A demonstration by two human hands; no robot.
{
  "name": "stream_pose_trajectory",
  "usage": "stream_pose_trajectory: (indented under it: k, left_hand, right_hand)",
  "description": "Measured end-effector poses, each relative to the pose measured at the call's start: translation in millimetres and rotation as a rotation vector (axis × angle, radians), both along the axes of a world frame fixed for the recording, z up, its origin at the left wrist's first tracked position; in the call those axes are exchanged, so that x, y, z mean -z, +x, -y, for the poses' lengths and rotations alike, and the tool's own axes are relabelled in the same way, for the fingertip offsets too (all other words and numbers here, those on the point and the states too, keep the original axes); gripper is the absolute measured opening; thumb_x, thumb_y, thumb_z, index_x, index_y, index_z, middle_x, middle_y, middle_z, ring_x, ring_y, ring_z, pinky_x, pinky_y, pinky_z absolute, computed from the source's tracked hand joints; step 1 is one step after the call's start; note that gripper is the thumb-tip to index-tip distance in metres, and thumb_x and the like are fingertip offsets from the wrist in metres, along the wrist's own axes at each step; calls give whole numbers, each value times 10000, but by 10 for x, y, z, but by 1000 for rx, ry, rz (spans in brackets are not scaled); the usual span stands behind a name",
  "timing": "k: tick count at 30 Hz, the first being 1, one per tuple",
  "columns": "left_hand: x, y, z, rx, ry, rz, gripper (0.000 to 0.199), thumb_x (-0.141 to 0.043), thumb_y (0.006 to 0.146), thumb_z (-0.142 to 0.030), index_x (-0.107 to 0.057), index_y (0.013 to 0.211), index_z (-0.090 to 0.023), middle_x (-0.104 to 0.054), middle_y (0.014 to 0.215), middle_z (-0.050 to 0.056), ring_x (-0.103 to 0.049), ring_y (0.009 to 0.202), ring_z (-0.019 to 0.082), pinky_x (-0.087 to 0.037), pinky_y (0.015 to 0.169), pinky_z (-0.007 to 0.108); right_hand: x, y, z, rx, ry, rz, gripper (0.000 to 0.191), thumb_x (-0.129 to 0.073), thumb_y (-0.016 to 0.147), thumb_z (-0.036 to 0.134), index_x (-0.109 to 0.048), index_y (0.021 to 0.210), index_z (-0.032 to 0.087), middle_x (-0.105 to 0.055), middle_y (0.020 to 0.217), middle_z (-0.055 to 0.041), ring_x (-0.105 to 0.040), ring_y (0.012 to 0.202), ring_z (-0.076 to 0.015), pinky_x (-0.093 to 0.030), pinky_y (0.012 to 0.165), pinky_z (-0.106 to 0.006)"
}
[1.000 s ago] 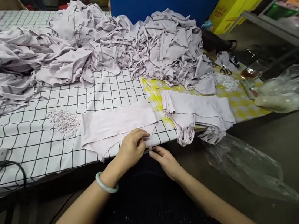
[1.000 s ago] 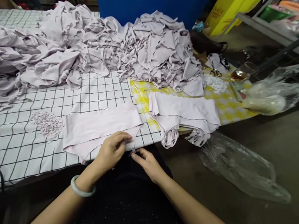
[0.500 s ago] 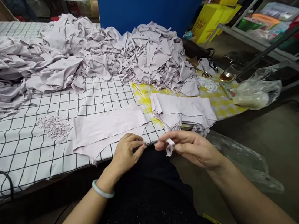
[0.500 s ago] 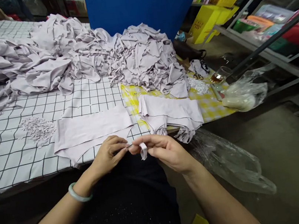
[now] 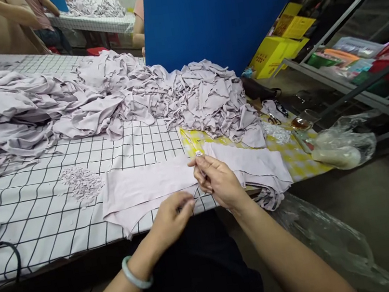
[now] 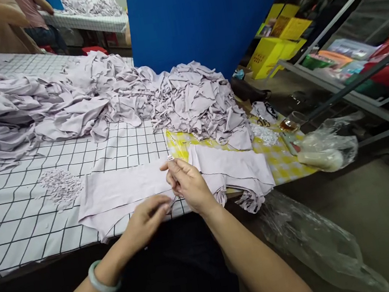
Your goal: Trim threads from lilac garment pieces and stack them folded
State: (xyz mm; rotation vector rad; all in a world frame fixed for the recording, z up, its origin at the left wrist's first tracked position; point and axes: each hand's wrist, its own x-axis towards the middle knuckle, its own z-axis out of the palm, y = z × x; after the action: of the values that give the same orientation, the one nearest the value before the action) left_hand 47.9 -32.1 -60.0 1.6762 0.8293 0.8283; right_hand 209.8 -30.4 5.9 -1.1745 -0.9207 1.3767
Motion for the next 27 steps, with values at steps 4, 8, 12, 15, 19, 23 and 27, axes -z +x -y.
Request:
stream_pose_trajectory:
  k: [4,8,12,15,19,23,27]
  left_hand:
    - [-287,-73,-210,-89,-432,288,280,-555,910,-385,-694,1035,-177,-705,980,76,-648,853,186,-545,760,339]
    - [-393,-130,-250,-86,-353,230,182,-692,801,-307,-686,914,-164,-676,840,36,-611,761,148,-519,736,300]
    - [-341,-182,-117,-37,-327,135,138,-676,795,-295,-649,794,-160,-652,751,18,-598,706,137,-503,679,282]
    - [-298,-227,43,-1,-377,94,124,-644,803,-266,-603,745,-165,-624,700,-1,-582,662,126,-483,629,261]
    - [-267,-226,152,-53,-213,20,131,-592,836,-228,-580,719,-171,-572,705,-9,-528,644,112,-441,591,245]
    - [-158,-155,-81,-6,172,-101,81,-551,855,-164,-630,841,-171,-615,830,35,-576,782,159,-493,734,310]
    - [85,-91,-429,79,418,-405,215,-567,755,-67,-630,940,-157,-629,947,93,-593,906,236,-530,821,392]
  right_hand:
    - [59,-162,199,-129,-23,155,314,-538,949,512,-605,901,209,-389,521,83,-263,449,-72,-208,423,-204]
    - [183,-202,337,-147,-70,308,401,-476,970,544,-538,767,205,-373,534,68,-307,491,-91,-250,467,-229]
    - [225,-203,487,-178,-49,512,411,-462,981,524,-522,729,204,-425,619,36,-394,589,-116,-326,543,-242]
    - [223,-220,675,-257,-69,587,391,-436,1004,482,-527,743,205,-431,622,39,-391,591,-114,-330,552,-241]
    - [261,-201,821,-260,-107,561,326,-448,1005,457,-605,861,210,-459,637,42,-404,591,-107,-341,551,-230]
    - [351,-111,626,-138,-176,455,314,-542,933,454,-626,787,189,-535,640,20,-502,596,-115,-414,553,-228]
    - [443,-71,314,-35,-434,165,212,-593,812,353,-646,742,160,-575,602,4,-578,540,-131,-436,445,-213]
